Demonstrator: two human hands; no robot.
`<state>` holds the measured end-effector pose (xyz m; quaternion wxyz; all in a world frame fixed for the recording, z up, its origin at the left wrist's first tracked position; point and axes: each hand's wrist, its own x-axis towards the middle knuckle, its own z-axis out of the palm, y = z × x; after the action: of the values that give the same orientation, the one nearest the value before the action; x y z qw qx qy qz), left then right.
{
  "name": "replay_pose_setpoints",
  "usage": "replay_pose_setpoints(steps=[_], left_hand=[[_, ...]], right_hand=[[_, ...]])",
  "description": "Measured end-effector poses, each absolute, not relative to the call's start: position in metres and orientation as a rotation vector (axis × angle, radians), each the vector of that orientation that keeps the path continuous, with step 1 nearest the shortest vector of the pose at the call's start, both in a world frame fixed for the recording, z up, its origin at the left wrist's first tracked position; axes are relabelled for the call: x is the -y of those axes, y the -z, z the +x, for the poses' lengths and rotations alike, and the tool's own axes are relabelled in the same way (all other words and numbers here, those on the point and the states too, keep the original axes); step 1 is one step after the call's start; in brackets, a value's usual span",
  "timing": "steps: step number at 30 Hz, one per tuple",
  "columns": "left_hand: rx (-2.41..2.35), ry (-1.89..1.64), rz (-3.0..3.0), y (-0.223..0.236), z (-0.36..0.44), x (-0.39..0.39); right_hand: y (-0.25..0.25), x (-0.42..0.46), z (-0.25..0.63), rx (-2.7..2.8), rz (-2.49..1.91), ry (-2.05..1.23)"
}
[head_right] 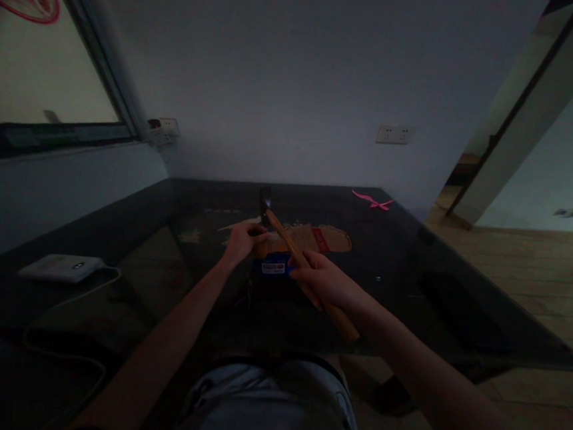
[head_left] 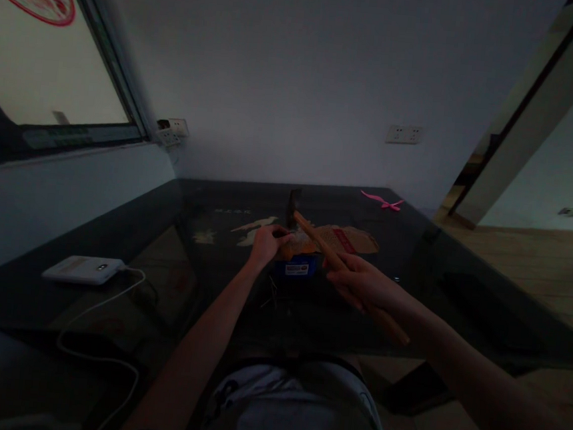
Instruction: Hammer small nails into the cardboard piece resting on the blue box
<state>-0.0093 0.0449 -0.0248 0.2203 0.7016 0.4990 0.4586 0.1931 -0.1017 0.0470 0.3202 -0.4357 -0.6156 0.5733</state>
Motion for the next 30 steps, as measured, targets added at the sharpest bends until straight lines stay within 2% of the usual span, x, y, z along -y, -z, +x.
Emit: replay_pose_setpoints(steps=[30], left_hand=[[-1.403, -1.267, 1.959, 0.024, -0.011, -0.045]], right_hand=[[-0.037, 0.104, 0.192, 1.571, -1.139, -1.521]])
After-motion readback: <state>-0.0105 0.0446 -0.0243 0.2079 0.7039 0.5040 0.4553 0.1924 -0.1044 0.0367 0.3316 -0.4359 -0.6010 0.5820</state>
